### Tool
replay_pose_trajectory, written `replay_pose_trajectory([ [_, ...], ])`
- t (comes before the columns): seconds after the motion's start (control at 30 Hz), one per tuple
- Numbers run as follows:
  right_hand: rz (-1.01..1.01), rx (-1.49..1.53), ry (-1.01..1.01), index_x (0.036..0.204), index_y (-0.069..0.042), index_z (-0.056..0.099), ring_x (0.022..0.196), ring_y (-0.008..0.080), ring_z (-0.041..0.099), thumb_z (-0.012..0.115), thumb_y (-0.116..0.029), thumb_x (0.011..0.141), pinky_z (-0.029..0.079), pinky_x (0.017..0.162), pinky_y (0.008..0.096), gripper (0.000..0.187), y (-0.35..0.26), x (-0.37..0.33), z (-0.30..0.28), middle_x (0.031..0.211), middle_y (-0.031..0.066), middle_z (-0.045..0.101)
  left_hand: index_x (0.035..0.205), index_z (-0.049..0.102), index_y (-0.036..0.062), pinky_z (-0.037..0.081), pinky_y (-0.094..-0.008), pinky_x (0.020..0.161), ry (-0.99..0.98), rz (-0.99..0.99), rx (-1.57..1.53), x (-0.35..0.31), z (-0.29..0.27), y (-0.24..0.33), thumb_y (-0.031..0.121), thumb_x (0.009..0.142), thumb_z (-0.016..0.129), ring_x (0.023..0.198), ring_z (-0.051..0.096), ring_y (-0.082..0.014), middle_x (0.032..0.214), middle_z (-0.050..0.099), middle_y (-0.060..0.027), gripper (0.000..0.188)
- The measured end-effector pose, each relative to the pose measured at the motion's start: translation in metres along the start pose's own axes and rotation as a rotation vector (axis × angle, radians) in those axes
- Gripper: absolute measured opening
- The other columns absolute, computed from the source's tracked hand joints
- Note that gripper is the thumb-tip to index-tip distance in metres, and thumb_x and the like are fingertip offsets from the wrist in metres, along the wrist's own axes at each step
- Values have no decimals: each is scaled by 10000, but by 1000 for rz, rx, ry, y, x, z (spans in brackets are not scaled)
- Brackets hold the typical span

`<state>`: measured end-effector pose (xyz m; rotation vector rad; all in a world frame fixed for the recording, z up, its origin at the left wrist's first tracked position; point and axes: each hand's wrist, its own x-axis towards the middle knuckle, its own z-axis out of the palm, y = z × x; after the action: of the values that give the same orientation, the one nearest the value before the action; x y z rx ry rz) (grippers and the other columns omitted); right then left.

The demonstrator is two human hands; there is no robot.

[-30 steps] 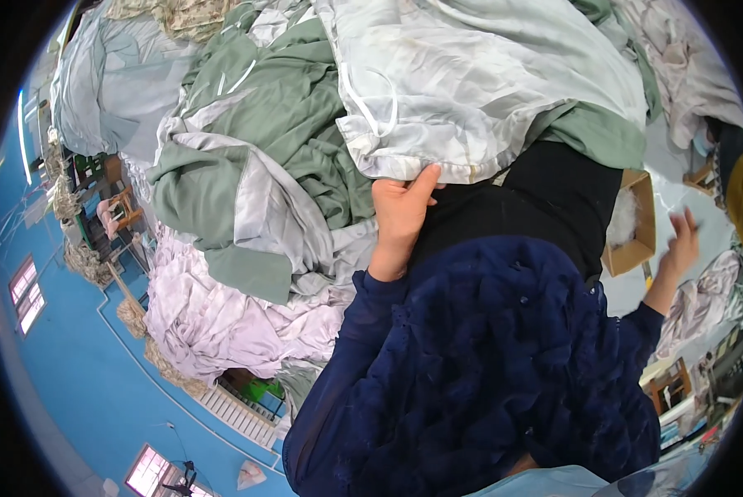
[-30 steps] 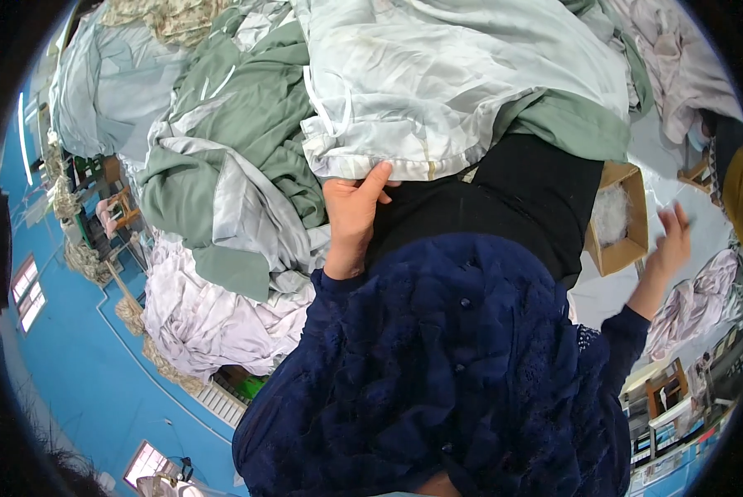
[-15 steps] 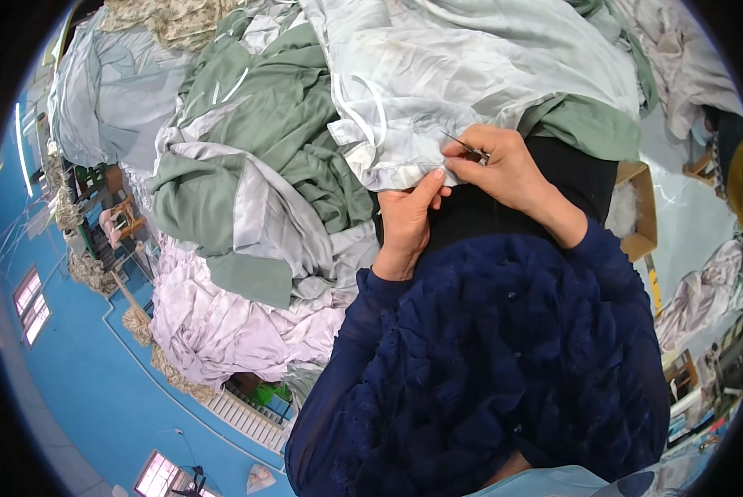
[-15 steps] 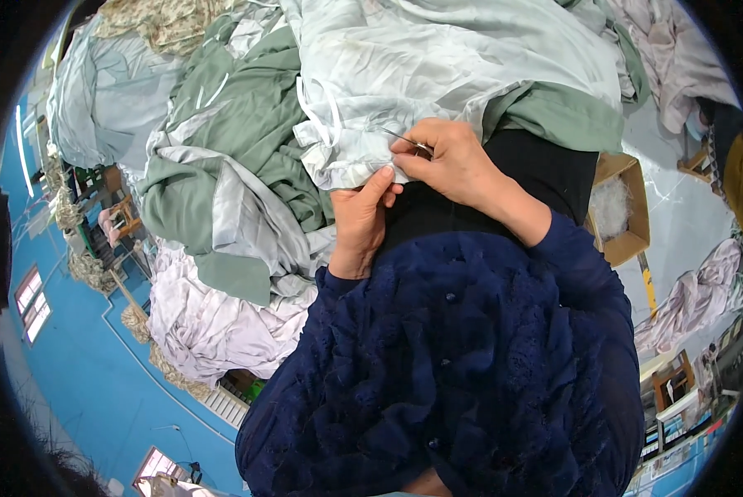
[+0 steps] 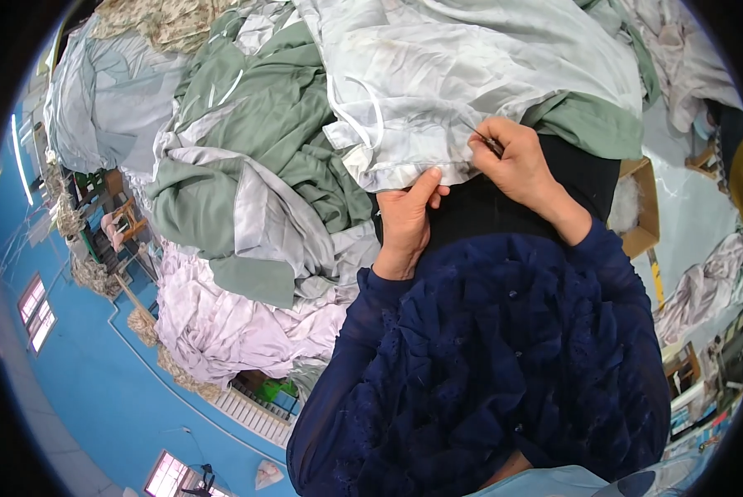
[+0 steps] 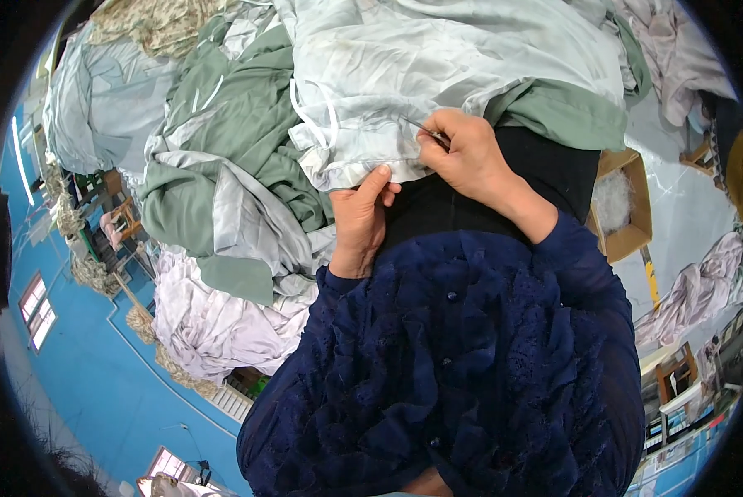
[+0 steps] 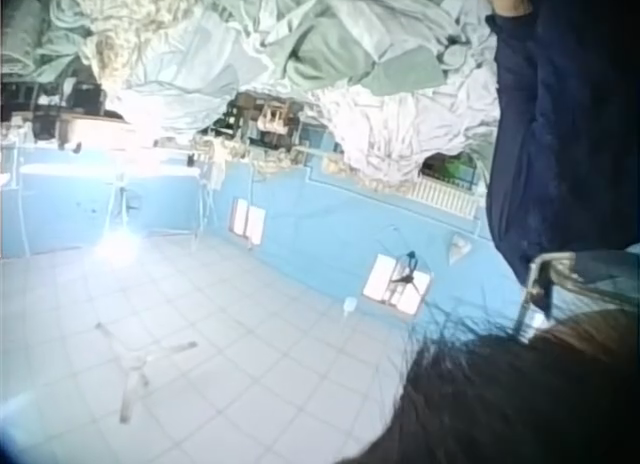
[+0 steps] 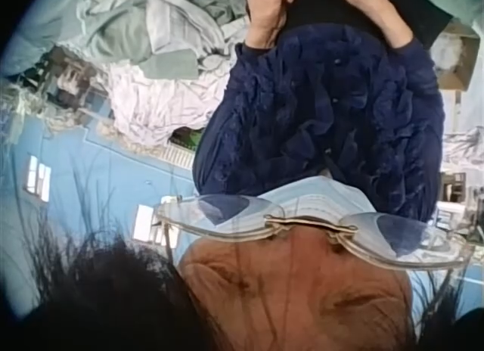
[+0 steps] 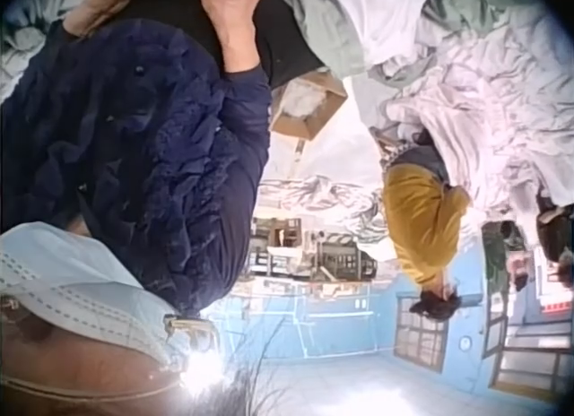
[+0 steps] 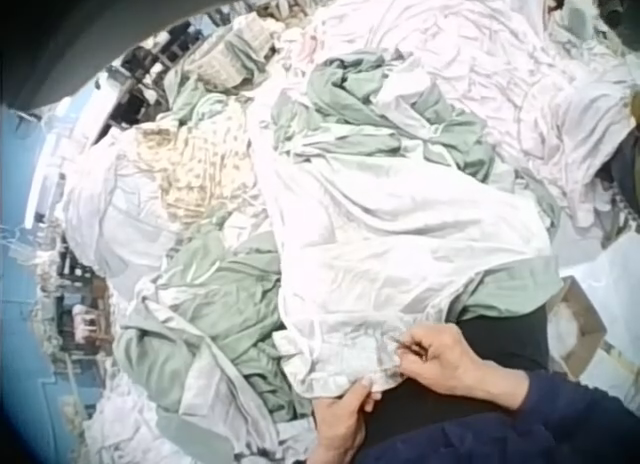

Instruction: Trim excess threads from fabric pieces using a thread clipper.

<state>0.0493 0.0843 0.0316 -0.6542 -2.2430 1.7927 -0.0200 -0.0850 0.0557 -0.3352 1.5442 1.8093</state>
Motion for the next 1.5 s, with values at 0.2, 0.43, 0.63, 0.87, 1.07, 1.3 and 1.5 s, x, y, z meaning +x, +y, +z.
replay_pose_trajectory([
  [0.2,101,64,121,815,0,597,568,35,374,634,-73,850,321,505,226,88,10,-2,-9,614,-40,457,996,617,4,426,-212,454,-3,-24,-31,0,2,4,-6,846,666,597,618,-132,822,651,-62,158],
  [0.43,91,128,-68,898,-6,618,597,15,482,635,-66,878,371,526,198,65,18,4,-11,677,-45,552,1009,613,3,419,-206,445,8,-35,-27,1,1,2,4,852,661,585,615,-132,831,652,-66,165],
  [0.63,56,408,-201,986,0,642,688,67,535,704,-20,797,429,577,233,200,1,0,5,846,16,604,1021,615,3,421,-204,455,-22,-35,-20,1,3,2,19,863,654,596,616,-124,841,657,-66,163],
  [0.87,-230,-7,-156,845,1,599,619,167,537,706,-3,758,413,544,295,138,7,4,5,727,59,562,997,620,3,423,-203,464,-22,-48,-2,3,3,2,15,859,656,604,621,-124,841,659,-65,144],
  [1.07,-42,161,-106,819,1,567,643,128,548,632,-23,821,410,561,289,69,-1,4,-3,711,46,549,1023,608,8,418,-204,451,15,-56,19,6,1,1,17,851,663,599,624,-126,831,658,-61,181],
  [1.3,207,703,-303,856,-30,553,638,67,542,572,-84,900,409,563,219,73,-11,16,5,708,-10,550,1033,600,12,424,-205,449,-15,-107,-6,9,2,3,14,852,656,596,625,-129,842,662,-64,189],
  [1.5,321,619,-404,823,-54,518,587,96,556,575,-91,898,411,501,257,101,6,17,0,671,10,576,1026,609,9,439,-216,455,22,-73,-23,7,4,1,16,855,654,589,620,-137,838,663,-71,177],
])
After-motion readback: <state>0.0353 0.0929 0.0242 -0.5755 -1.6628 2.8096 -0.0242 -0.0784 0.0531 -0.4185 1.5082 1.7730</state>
